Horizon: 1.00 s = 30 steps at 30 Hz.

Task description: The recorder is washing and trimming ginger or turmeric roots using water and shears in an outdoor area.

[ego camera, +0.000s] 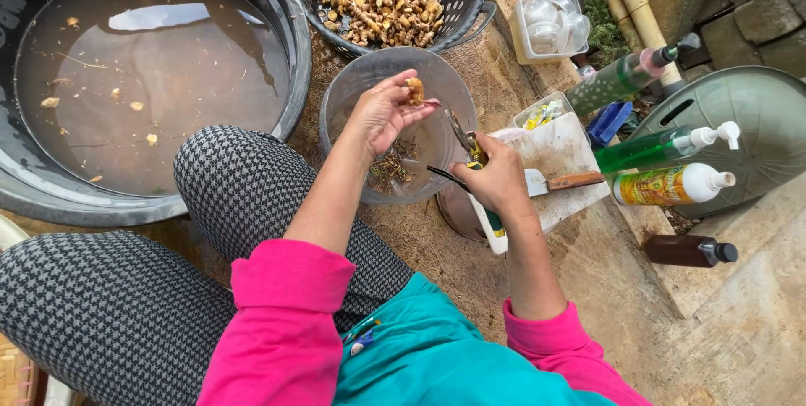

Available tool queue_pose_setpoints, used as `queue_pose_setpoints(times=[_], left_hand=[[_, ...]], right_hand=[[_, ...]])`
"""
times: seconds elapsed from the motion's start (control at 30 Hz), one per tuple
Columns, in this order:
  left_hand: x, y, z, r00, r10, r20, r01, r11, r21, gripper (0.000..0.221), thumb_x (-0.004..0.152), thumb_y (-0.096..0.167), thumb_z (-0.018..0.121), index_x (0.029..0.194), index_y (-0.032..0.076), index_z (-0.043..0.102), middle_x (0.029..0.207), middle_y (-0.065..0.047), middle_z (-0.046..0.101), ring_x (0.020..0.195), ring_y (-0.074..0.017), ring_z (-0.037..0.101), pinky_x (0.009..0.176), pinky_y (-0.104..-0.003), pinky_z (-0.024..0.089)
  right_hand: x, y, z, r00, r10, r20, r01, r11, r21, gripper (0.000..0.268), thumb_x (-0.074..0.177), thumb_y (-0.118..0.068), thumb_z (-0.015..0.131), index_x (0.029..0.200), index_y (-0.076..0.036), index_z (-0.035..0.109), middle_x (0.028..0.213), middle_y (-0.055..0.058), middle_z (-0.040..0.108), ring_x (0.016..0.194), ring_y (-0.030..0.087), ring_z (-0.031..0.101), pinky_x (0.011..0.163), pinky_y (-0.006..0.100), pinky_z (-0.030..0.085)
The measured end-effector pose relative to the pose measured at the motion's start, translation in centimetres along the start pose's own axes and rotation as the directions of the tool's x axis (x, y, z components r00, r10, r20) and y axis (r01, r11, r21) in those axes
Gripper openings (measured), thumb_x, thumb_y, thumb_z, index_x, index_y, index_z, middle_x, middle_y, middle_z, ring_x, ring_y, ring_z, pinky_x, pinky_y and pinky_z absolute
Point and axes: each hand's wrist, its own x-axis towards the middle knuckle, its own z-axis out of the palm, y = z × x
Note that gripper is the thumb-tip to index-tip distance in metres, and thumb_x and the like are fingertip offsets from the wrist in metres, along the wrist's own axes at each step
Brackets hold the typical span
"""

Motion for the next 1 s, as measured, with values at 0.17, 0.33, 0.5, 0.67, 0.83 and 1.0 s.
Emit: queue_pose_setpoints(times=[0.17, 0.33, 0.5, 0.67, 0.83, 1.0], left_hand=[[-1.0, 0.3, 1.2, 0.999, 0.033, 0.026, -0.036, 0.994, 0.104, 0.031, 0.104, 0.013, 0.056, 0.130, -0.004, 0.059, 0.108, -0.020, 0.073, 0.098, -0.0307, 0.075, 0.086, -0.042, 0.066], [0.3, -0.8, 0.0, 0.994, 0.094, 0.063, -0.106, 0.973, 0.204, 0.029, 0.102, 0.013, 0.064, 0.129, 0.003, 0.066, 0.108, -0.009, 0.074, 0.092, -0.0193, 0.071, 0.083, -0.034, 0.061], [0.0, -0.9, 0.4, 0.991, 0.079, 0.109, -0.098, 0.980, 0.175, 0.027, 0.098, 0.009, 0.068, 0.125, 0.005, 0.069, 0.107, -0.006, 0.074, 0.089, -0.0154, 0.070, 0.084, -0.032, 0.060], [-0.4, -0.8, 0.6, 0.993, 0.060, 0.101, -0.081, 0.973, 0.215, 0.026, 0.095, 0.004, 0.070, 0.121, 0.004, 0.071, 0.109, -0.006, 0.075, 0.093, -0.0155, 0.071, 0.085, -0.033, 0.061], [-0.4, -0.6, 0.6, 0.994, 0.054, 0.098, -0.074, 0.974, 0.213, 0.026, 0.096, 0.005, 0.069, 0.122, 0.005, 0.071, 0.109, -0.006, 0.075, 0.092, -0.0141, 0.071, 0.084, -0.032, 0.060], [0.1, -1.0, 0.3, 0.993, 0.062, 0.096, -0.079, 0.978, 0.191, 0.026, 0.096, 0.006, 0.069, 0.122, 0.006, 0.071, 0.108, -0.005, 0.075, 0.090, -0.0128, 0.070, 0.082, -0.031, 0.059]], right_hand=[[-0.5, 0.0, 1.6, 0.999, 0.013, -0.047, -0.022, 0.977, -0.210, 0.066, 0.068, -0.035, 0.083, 0.123, -0.001, 0.070, 0.111, 0.018, 0.073, 0.102, 0.033, 0.071, 0.093, 0.042, 0.054], [-0.1, -0.3, 2.0, 0.988, 0.002, -0.152, -0.067, 0.905, -0.420, 0.065, 0.069, -0.035, 0.084, 0.126, -0.005, 0.070, 0.113, 0.016, 0.070, 0.099, 0.036, 0.067, 0.091, 0.046, 0.051], [1.0, 0.6, 2.0, 0.967, -0.095, -0.238, -0.044, 0.854, -0.519, 0.057, 0.072, -0.036, 0.085, 0.119, -0.006, 0.072, 0.106, 0.012, 0.071, 0.099, 0.028, 0.069, 0.093, 0.044, 0.047], [1.7, 1.0, 2.2, 0.921, -0.265, -0.285, 0.061, 0.822, -0.566, 0.066, 0.070, -0.034, 0.087, 0.125, -0.002, 0.070, 0.103, 0.012, 0.070, 0.096, 0.025, 0.069, 0.094, 0.043, 0.045], [2.3, 0.6, 2.4, 0.921, -0.253, -0.298, 0.046, 0.828, -0.559, 0.064, 0.070, -0.035, 0.088, 0.122, -0.003, 0.071, 0.106, 0.012, 0.071, 0.095, 0.026, 0.069, 0.092, 0.043, 0.045], [2.6, 0.7, 2.5, 0.928, -0.224, -0.298, 0.025, 0.835, -0.549, 0.062, 0.073, -0.037, 0.087, 0.123, -0.004, 0.071, 0.106, 0.011, 0.071, 0.095, 0.025, 0.069, 0.090, 0.042, 0.045]])
